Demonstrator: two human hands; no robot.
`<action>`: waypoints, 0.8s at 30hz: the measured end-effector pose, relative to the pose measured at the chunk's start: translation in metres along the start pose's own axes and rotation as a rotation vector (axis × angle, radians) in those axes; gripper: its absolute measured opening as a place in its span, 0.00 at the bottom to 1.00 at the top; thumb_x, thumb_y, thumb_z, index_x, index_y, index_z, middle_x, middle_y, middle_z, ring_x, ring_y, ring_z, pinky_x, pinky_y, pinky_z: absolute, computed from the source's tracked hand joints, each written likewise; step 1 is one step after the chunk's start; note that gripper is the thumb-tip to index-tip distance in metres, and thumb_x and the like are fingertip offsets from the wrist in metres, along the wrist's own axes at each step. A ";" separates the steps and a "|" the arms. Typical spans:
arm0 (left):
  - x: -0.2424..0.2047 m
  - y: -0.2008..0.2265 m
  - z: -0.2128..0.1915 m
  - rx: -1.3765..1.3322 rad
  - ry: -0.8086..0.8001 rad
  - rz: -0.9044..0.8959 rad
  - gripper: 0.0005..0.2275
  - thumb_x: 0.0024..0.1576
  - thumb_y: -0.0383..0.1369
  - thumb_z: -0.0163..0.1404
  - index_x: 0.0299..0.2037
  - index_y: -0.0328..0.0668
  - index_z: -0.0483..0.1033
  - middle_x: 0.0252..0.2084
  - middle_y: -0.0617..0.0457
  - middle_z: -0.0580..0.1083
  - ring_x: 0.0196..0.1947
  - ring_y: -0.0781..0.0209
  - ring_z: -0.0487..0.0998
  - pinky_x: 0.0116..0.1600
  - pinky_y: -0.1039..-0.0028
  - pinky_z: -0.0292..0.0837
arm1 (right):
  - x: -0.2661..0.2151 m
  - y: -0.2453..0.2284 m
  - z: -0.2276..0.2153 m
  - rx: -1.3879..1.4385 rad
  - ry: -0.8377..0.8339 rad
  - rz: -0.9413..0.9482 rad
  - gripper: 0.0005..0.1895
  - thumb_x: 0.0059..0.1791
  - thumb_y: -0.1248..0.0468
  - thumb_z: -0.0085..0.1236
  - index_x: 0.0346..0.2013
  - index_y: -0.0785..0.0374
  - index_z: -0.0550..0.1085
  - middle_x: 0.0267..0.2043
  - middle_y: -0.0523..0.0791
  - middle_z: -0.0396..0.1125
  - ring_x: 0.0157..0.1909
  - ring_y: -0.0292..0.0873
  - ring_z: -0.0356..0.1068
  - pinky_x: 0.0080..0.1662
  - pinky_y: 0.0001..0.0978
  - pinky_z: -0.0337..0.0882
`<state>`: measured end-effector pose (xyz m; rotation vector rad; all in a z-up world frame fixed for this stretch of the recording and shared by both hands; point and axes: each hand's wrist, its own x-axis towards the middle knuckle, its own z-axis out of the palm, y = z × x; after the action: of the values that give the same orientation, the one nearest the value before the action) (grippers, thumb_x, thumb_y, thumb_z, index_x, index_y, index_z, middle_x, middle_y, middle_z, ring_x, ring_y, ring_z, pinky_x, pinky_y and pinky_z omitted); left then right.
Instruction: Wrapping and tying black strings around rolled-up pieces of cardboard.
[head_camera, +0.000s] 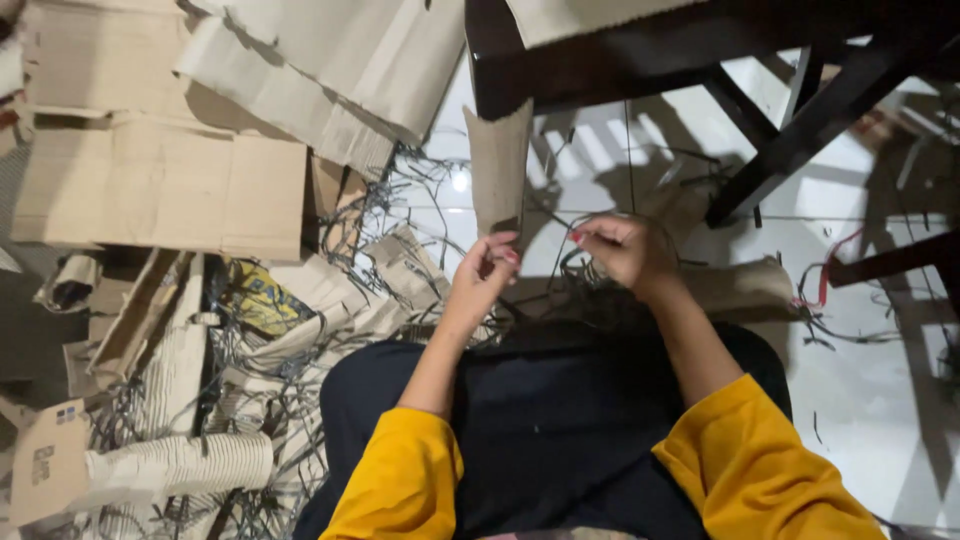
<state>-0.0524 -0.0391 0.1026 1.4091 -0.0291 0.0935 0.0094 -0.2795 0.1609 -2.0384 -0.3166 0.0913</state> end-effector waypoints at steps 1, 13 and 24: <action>0.004 0.002 0.005 0.002 0.000 0.010 0.17 0.62 0.28 0.52 0.61 0.35 0.70 0.42 0.50 0.76 0.42 0.66 0.76 0.45 0.76 0.81 | 0.006 0.003 0.012 0.000 0.003 -0.010 0.08 0.50 0.59 0.62 0.42 0.49 0.83 0.34 0.41 0.78 0.39 0.37 0.75 0.48 0.32 0.73; 0.016 0.042 -0.004 0.025 0.297 0.034 0.06 0.61 0.31 0.58 0.43 0.38 0.84 0.33 0.44 0.83 0.32 0.64 0.82 0.38 0.77 0.83 | 0.009 -0.039 -0.018 -0.090 0.023 0.019 0.13 0.51 0.53 0.61 0.44 0.56 0.84 0.38 0.52 0.78 0.41 0.57 0.76 0.48 0.46 0.72; 0.024 0.039 -0.002 0.210 0.534 0.396 0.05 0.60 0.26 0.58 0.44 0.42 0.83 0.37 0.54 0.77 0.38 0.66 0.77 0.46 0.74 0.78 | 0.051 -0.021 -0.036 -0.022 0.548 -0.447 0.06 0.56 0.78 0.64 0.45 0.67 0.83 0.33 0.52 0.73 0.33 0.40 0.69 0.41 0.36 0.70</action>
<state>-0.0320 -0.0295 0.1428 1.5326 0.1486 0.8171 0.0618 -0.2883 0.1999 -1.8784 -0.4131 -0.7335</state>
